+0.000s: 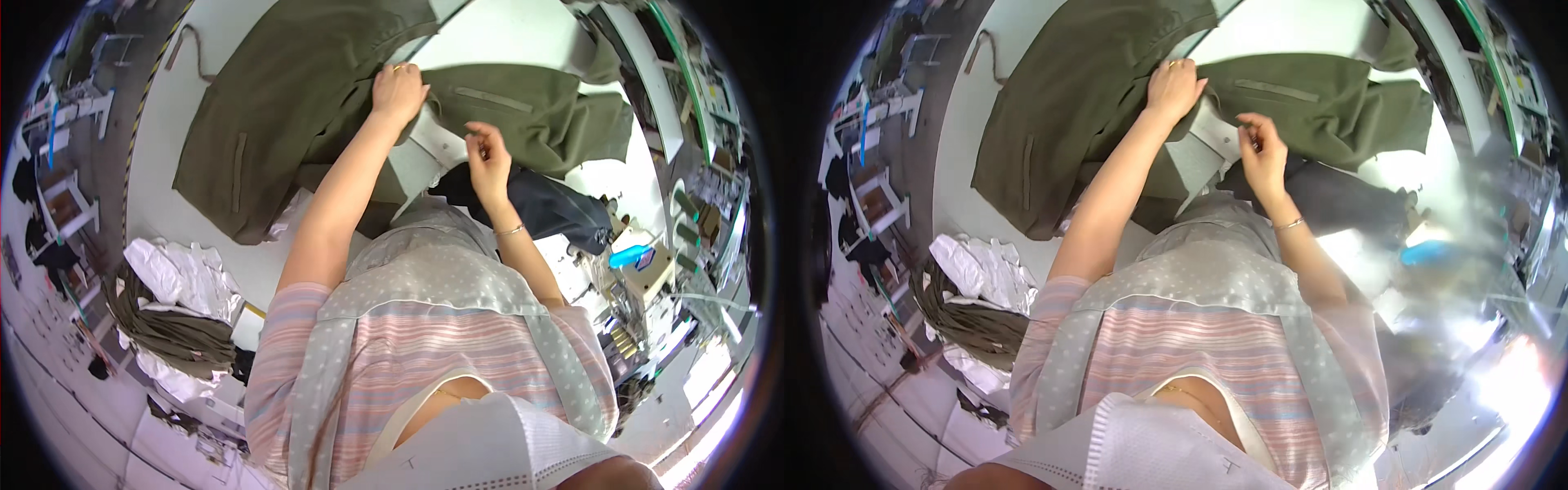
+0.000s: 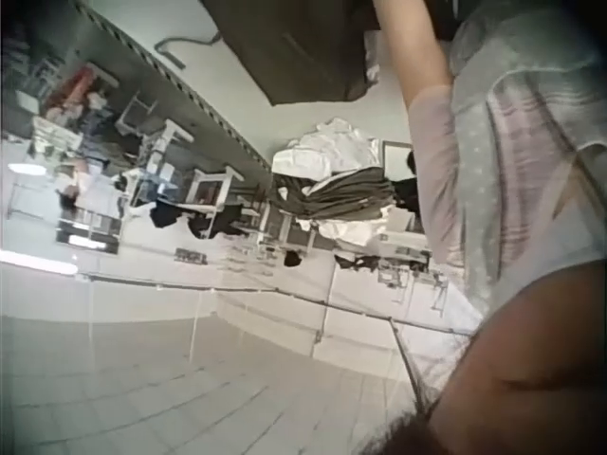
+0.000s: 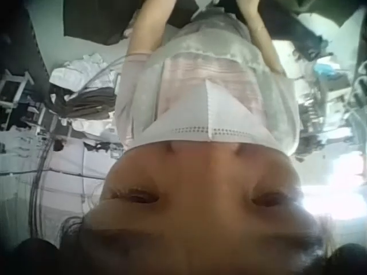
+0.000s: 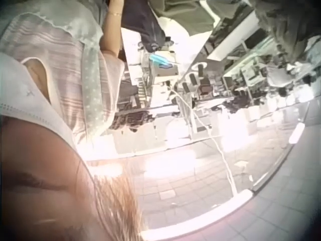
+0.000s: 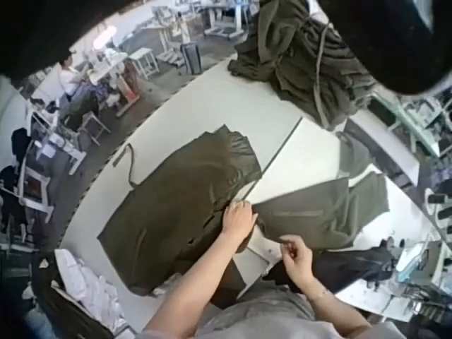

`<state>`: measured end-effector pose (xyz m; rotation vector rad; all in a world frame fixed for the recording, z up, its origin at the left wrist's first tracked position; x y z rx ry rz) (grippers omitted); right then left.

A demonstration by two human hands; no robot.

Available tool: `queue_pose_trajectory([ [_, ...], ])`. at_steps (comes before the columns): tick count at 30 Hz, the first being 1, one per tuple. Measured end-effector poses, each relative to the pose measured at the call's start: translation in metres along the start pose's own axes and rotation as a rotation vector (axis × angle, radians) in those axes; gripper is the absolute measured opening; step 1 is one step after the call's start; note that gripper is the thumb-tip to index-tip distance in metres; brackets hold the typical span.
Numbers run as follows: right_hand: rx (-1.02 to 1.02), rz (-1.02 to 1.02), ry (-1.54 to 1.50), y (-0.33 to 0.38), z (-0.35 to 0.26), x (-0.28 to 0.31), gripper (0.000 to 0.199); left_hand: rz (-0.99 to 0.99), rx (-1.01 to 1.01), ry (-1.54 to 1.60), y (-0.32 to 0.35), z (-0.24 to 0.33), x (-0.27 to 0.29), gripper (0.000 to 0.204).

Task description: Inspecting, folding, and stacking olive green and white garment components on a factory work table.

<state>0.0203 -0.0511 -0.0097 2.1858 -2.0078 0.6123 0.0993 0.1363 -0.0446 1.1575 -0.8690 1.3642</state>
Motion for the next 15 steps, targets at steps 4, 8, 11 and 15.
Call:
queue_pose_trajectory([
  [4,0.148,-0.008,0.059,0.023,-0.013,0.039,0.022,-0.152,0.019,0.053,0.032,0.0,0.0,0.026],
  [8,0.162,0.028,0.024,0.009,-0.017,0.068,0.025,-0.415,-0.032,0.658,0.136,-0.026,0.08,0.033],
  [11,0.197,0.032,-0.019,-0.011,-0.034,0.073,0.027,-0.511,0.088,0.69,0.224,-0.075,0.161,0.033],
  [15,0.381,0.04,-0.269,-0.035,-0.084,0.062,0.031,-0.112,0.204,0.808,0.329,-0.164,0.272,0.024],
])
Point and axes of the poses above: each hand's wrist, its own y-axis away from the middle knuckle, its own x-axis out of the back of the hand, z = x × y, the point moved 5 cm from there along -y, towards the middle knuckle, and after that the axes turned 14 degrees about x, right-handed, at the moved point
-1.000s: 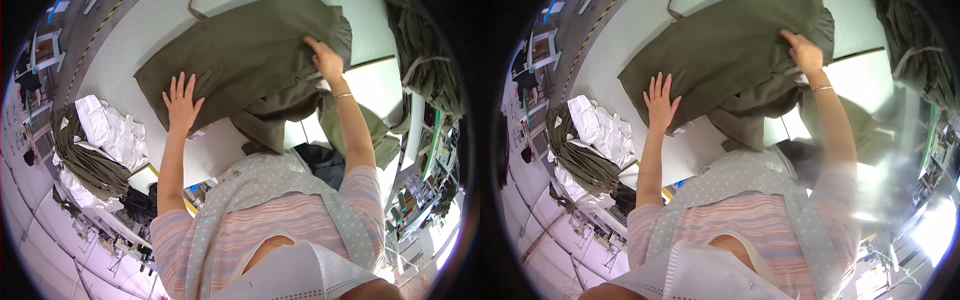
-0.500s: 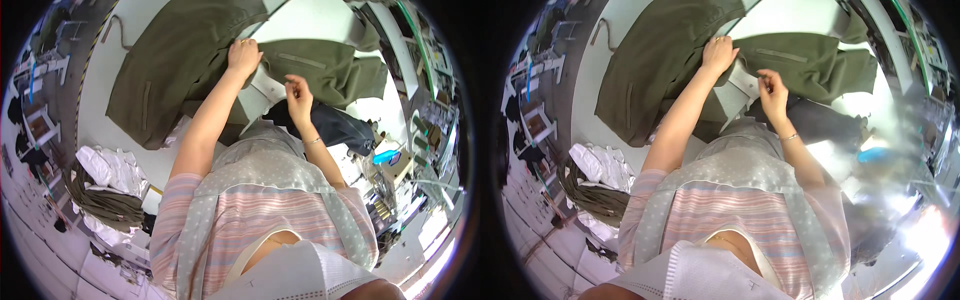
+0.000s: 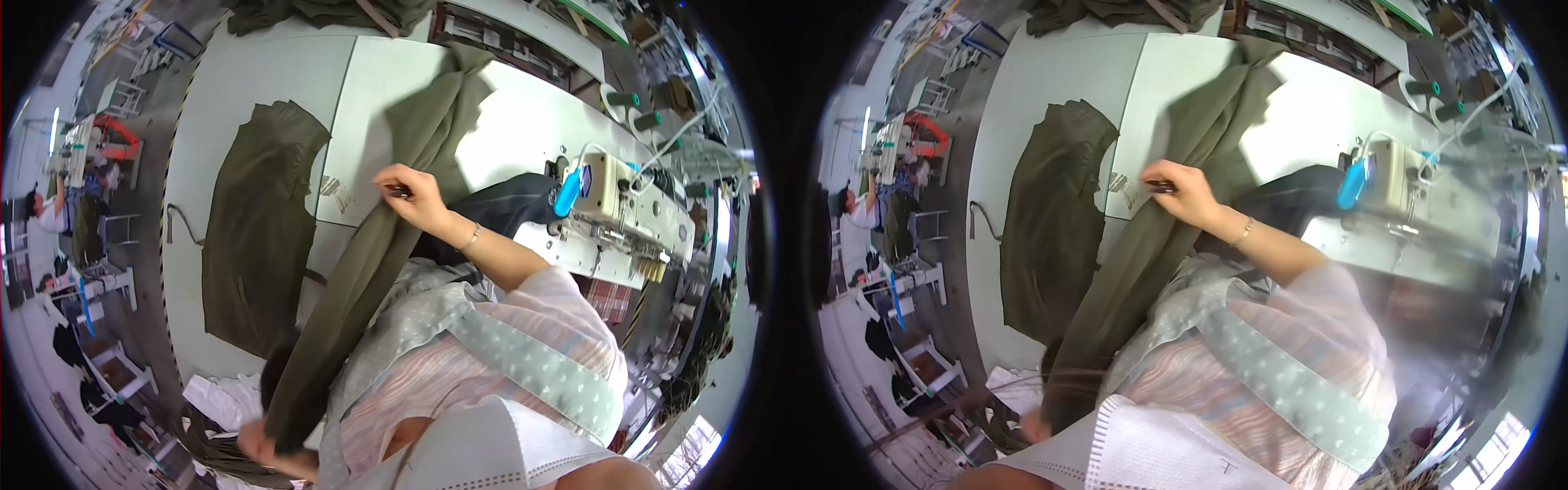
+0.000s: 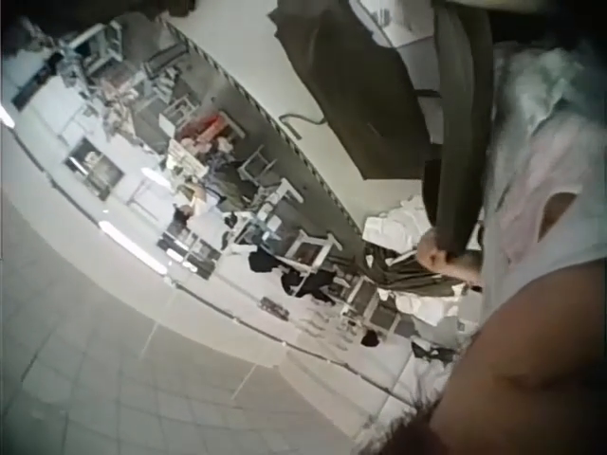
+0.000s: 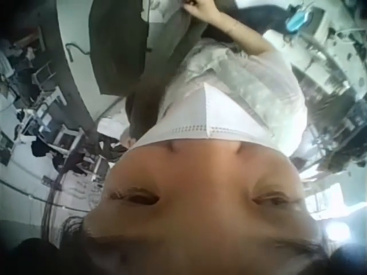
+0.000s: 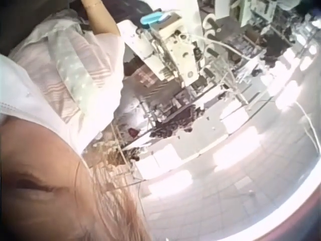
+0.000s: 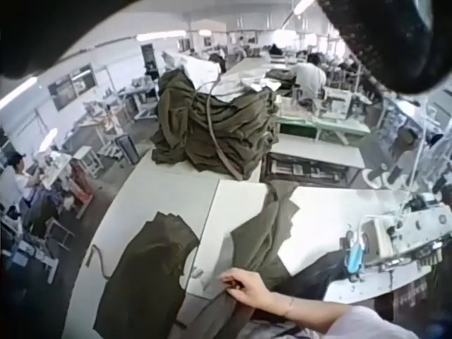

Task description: Inspecting, folding, and stacking olive green and white garment components on a factory work table.

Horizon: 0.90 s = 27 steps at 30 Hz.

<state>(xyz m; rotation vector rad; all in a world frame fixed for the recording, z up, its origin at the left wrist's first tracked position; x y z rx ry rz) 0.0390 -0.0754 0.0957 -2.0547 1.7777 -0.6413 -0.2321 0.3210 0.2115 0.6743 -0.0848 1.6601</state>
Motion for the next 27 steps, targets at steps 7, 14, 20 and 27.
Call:
queue_pose_trajectory([
  [7,0.12,-0.206,-0.25,-0.02,-0.039,-0.062,0.033,0.264,0.391,0.07,0.035,0.002,0.009,0.017],
  [14,-0.601,-0.707,-0.594,0.045,-0.037,-0.118,0.024,-0.232,0.261,0.348,-0.093,-0.023,-0.177,0.023],
  [20,-0.972,-0.828,-0.552,0.086,-0.022,-0.105,0.034,-0.495,0.248,0.55,-0.117,-0.024,-0.204,0.022],
  [27,-0.941,-0.818,-0.453,0.097,-0.013,-0.114,0.036,-0.557,0.266,0.434,-0.116,-0.018,-0.209,0.027],
])
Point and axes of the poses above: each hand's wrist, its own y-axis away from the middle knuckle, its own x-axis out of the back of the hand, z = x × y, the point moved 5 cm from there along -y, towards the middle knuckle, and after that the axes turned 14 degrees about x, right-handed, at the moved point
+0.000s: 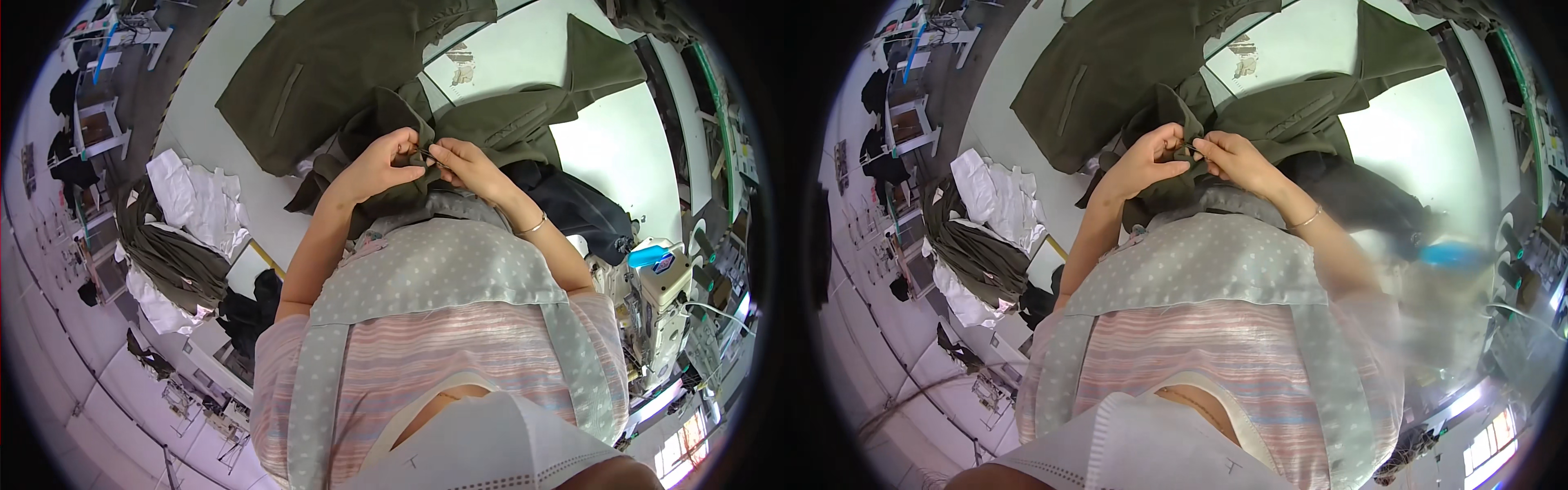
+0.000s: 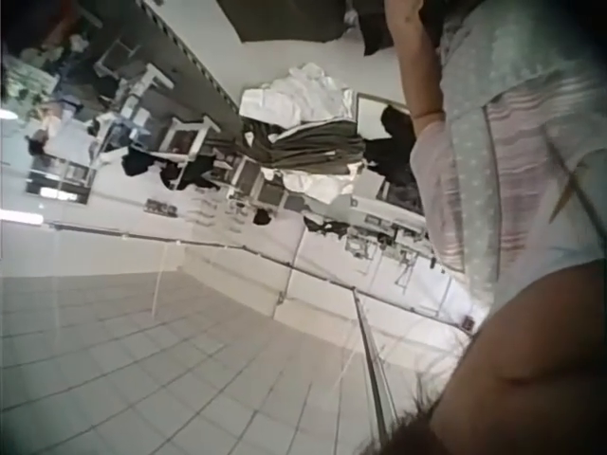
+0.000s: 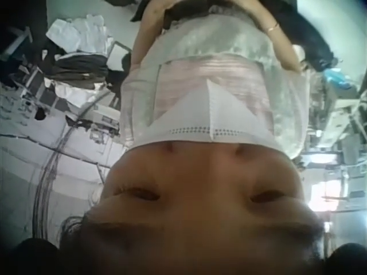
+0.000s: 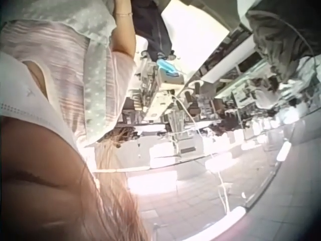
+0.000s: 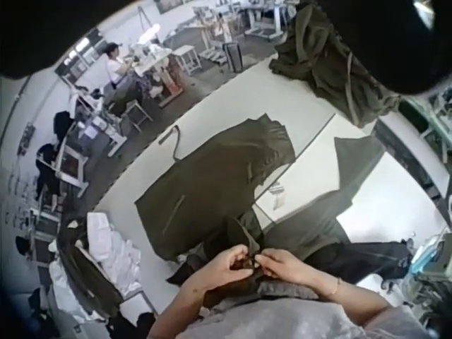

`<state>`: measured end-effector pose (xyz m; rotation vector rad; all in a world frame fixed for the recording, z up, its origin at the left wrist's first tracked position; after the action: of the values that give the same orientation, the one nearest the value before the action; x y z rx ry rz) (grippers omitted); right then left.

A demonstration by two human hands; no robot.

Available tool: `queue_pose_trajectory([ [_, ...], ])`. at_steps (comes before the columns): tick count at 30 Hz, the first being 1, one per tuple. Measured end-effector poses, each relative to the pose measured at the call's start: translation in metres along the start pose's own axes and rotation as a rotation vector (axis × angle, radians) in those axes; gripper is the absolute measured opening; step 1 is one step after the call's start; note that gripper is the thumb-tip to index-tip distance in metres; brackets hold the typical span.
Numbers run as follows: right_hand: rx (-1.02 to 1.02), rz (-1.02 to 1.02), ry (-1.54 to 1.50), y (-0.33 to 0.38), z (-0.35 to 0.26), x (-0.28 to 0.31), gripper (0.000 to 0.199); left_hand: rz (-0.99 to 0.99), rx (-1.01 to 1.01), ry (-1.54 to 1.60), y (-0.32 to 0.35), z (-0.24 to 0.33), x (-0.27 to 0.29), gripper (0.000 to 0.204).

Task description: Inspecting, folding, and stacking olive green and white garment components on a factory work table.

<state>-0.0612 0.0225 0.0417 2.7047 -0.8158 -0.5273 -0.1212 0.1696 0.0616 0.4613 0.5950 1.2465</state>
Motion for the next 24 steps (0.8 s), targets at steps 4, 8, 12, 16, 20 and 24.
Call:
queue_pose_trajectory([
  [4,-0.013,0.056,-0.109,0.0,0.007,-0.005,0.034,0.013,-0.064,0.01,0.004,0.0,0.002,0.03],
  [8,0.09,0.126,-0.23,0.003,-0.001,-0.001,0.031,0.129,-0.036,0.046,0.014,0.013,0.009,0.03],
  [12,0.383,0.042,-0.046,-0.006,-0.041,-0.005,0.019,0.322,-0.248,0.06,0.034,0.062,0.021,0.029],
  [16,0.618,0.07,0.12,-0.038,-0.119,-0.001,0.029,0.719,-0.594,-0.403,0.064,0.15,0.033,0.031],
  [20,0.99,0.019,-0.085,-0.054,-0.213,0.019,0.015,0.799,-0.421,-0.684,0.101,0.222,0.036,0.025],
  [24,0.934,-0.051,0.12,-0.079,-0.226,0.013,0.026,0.879,-0.803,-0.698,0.138,0.283,0.024,0.012],
])
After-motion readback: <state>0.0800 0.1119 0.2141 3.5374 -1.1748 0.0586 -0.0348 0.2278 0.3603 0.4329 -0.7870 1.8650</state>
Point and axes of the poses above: each hand's wrist, its own y-axis away from the middle knuckle, its own x-axis out of the back of the hand, z = x × y, the point moved 5 cm from there along -y, towards the middle knuckle, and after that the axes turned 14 degrees about x, right-handed, at the moved point
